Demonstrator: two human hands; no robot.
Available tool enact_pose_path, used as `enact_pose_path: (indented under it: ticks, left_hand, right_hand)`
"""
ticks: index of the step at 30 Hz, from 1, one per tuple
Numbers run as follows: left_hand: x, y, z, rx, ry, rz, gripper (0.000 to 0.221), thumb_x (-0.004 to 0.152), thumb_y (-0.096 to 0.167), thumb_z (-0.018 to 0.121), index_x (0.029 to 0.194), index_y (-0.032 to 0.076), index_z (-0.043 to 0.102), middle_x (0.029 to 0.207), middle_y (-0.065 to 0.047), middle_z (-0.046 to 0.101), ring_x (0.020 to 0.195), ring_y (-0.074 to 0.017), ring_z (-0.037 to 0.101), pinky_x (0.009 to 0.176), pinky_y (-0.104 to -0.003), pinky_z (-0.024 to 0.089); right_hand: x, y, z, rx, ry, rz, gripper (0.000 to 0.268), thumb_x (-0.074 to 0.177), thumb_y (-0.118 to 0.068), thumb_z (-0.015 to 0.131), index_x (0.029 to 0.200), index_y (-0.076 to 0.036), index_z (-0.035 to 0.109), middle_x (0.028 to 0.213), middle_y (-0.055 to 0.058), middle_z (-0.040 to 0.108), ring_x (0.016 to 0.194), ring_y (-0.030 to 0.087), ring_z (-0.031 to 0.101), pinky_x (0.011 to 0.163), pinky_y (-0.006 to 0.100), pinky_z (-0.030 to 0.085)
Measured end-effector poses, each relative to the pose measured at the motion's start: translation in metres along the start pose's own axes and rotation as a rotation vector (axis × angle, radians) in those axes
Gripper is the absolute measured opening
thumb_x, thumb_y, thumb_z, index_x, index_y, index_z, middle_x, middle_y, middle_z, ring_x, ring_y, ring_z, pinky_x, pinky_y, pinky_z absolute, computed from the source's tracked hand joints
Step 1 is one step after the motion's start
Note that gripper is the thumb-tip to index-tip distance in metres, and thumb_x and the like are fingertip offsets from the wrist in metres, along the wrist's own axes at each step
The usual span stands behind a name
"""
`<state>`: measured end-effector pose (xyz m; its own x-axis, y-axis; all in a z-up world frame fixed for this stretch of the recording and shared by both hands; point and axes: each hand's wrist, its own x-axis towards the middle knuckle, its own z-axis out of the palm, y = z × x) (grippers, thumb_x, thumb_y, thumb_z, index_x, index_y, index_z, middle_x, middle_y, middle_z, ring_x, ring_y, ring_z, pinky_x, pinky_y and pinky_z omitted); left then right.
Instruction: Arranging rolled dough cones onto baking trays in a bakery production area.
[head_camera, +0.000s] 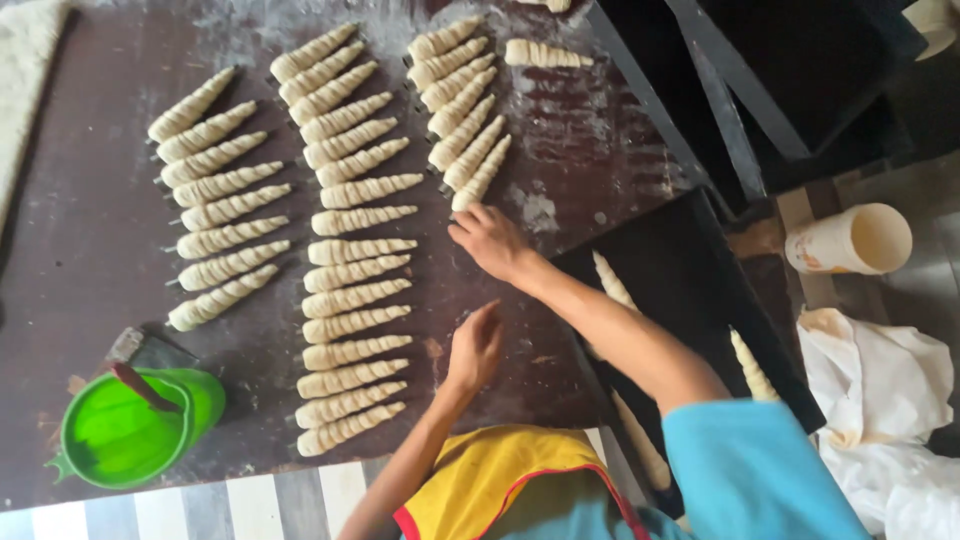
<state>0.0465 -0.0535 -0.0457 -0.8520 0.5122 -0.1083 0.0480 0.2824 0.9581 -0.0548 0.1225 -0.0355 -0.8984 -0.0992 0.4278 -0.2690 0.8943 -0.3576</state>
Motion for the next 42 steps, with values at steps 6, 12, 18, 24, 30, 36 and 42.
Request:
enact_pose_path:
  ticks: [6, 12, 18, 24, 30, 36, 42]
  left_hand:
    - [-0.021, -0.033, -0.029, -0.186, 0.049, -0.165, 0.046, 0.093, 0.004, 0.061, 0.139, 0.003, 0.059, 0.094, -0.008, 0.074, 0.085, -0.0126, 0.068, 0.079, -0.028, 0.056]
    - [0.010, -0.025, -0.046, -0.262, 0.062, -0.215, 0.042, 0.096, 0.005, 0.060, 0.138, 0.002, 0.059, 0.101, -0.007, 0.074, 0.090, -0.0128, 0.069, 0.082, -0.030, 0.059]
    - [0.059, 0.023, -0.052, -0.108, 0.105, 0.008, 0.045, 0.096, 0.006, 0.061, 0.142, 0.004, 0.059, 0.112, -0.009, 0.073, 0.099, -0.0133, 0.069, 0.085, -0.029, 0.057]
    - [0.084, 0.058, 0.002, -0.527, -0.119, 0.055, 0.040, 0.104, 0.013, 0.059, 0.143, 0.000, 0.056, 0.126, -0.009, 0.070, 0.110, -0.0127, 0.069, 0.096, -0.027, 0.058]
    - [0.076, 0.091, 0.070, -0.444, -0.266, -0.065, 0.029, 0.104, 0.014, 0.063, 0.123, -0.007, 0.070, 0.107, -0.014, 0.076, 0.097, -0.0159, 0.071, 0.088, -0.031, 0.059]
    - [0.136, 0.087, 0.148, -0.274, -0.438, -0.082, 0.030, 0.101, 0.012, 0.061, 0.124, -0.004, 0.069, 0.099, -0.011, 0.077, 0.089, -0.0165, 0.076, 0.081, -0.029, 0.063]
    - [0.198, 0.077, 0.224, 0.424, -0.444, 0.024, 0.024, 0.096, 0.015, 0.061, 0.106, -0.003, 0.075, 0.091, -0.023, 0.075, 0.089, -0.0362, 0.074, 0.079, -0.044, 0.057]
  right_hand:
    - [0.049, 0.022, 0.028, -0.501, -0.291, -0.510, 0.006, 0.083, -0.019, 0.061, 0.081, -0.017, 0.067, 0.089, 0.000, 0.066, 0.102, 0.022, 0.057, 0.087, 0.038, 0.048]
    - [0.057, 0.039, -0.004, -0.379, -0.387, -0.627, 0.005, 0.085, -0.013, 0.067, 0.080, -0.013, 0.066, 0.084, 0.002, 0.066, 0.098, 0.021, 0.061, 0.091, 0.036, 0.052]
    - [0.027, 0.017, -0.146, 0.031, 0.172, 0.048, 0.017, 0.089, -0.007, 0.080, 0.101, -0.002, 0.069, 0.098, 0.010, 0.071, 0.093, 0.022, 0.067, 0.079, 0.034, 0.055]
    - [-0.118, 0.036, -0.178, 0.979, 0.749, 0.799, 0.020, 0.092, -0.007, 0.079, 0.100, -0.006, 0.061, 0.095, 0.005, 0.069, 0.088, 0.014, 0.067, 0.085, 0.030, 0.058]
    - [-0.251, 0.034, -0.183, 1.218, 1.163, 1.261, 0.015, 0.095, -0.011, 0.076, 0.096, -0.006, 0.062, 0.095, 0.005, 0.069, 0.088, 0.015, 0.066, 0.080, 0.028, 0.056]
    - [-0.321, 0.034, -0.174, 1.332, 1.280, 1.393, 0.011, 0.094, -0.011, 0.070, 0.103, -0.003, 0.069, 0.100, 0.005, 0.071, 0.091, 0.016, 0.071, 0.088, 0.030, 0.061]
    - [-0.337, 0.049, -0.142, 1.210, 1.082, 1.517, 0.015, 0.097, -0.016, 0.069, 0.099, -0.001, 0.069, 0.083, 0.007, 0.071, 0.068, 0.015, 0.065, 0.065, 0.028, 0.058]
